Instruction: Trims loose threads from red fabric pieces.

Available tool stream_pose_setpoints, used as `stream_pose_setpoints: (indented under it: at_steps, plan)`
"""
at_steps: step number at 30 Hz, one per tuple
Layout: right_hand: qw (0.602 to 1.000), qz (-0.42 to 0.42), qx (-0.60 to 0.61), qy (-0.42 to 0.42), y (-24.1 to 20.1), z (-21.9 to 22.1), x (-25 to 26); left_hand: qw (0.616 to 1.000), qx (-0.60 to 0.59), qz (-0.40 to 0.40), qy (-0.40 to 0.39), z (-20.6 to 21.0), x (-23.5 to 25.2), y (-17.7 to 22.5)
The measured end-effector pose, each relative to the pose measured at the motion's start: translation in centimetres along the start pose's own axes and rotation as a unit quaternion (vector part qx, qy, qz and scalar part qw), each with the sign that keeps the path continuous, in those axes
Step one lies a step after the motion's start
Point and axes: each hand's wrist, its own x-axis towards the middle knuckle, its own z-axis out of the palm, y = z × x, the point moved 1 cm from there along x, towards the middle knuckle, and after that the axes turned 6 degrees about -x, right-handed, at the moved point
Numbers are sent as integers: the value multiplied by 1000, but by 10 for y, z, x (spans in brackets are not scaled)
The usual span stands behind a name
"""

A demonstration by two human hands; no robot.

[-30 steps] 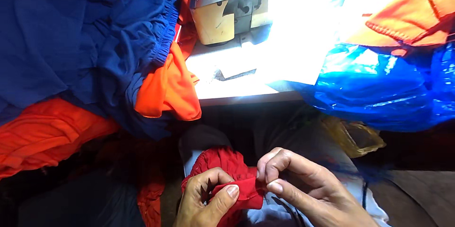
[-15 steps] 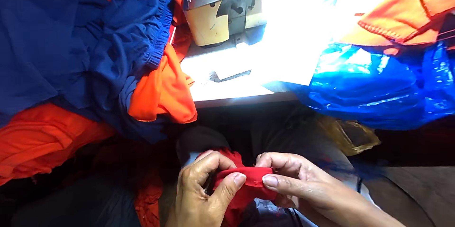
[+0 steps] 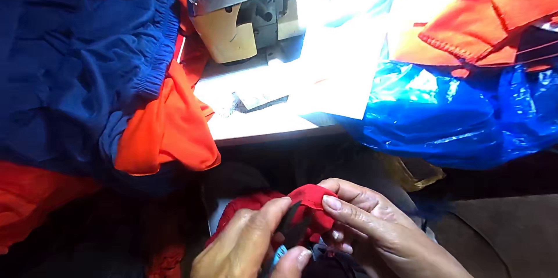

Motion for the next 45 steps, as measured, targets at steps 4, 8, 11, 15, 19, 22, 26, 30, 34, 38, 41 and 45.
stream_pose_setpoints:
  at_steps: [4, 8, 11, 15, 19, 22, 26, 30, 34, 38, 41, 45]
  plan:
    - [998, 16, -35, 47, -9, 7, 1, 1000, 16, 11, -21, 7, 1, 8]
    - [998, -35, -51, 31, -3, 2, 4, 999, 37, 16, -11, 11, 4, 4]
    - [995, -79, -61, 10, 2, -3, 6, 999, 33, 14, -11, 11, 6, 4]
    - [990, -102, -89, 30, 3, -2, 6, 999, 33, 15, -11, 13, 8, 4]
    - [989, -106, -99, 40, 4, -2, 6, 999, 37, 13, -10, 14, 8, 5]
    - [988, -107, -98, 46, 4, -1, 5, 999, 41, 15, -7, 15, 7, 6]
    - [985, -118, -112, 54, 4, -1, 4, 999, 47, 15, -7, 15, 7, 7]
    - [979, -132, -140, 60, 5, -1, 3, 999, 51, 13, -2, 16, 6, 7]
    - [985, -120, -115, 46, 4, 0, 1, 1000, 4, 8, 20, 21, 5, 4]
    - [994, -91, -58, 24, 4, 4, 0, 996, -79, 0, 44, 25, 4, -1]
    - [996, -76, -38, 14, 5, 7, -2, 982, -180, -5, 56, 25, 5, -5]
    - [995, -80, -62, -13, 3, 6, -3, 959, -274, -26, 62, 22, 8, -22]
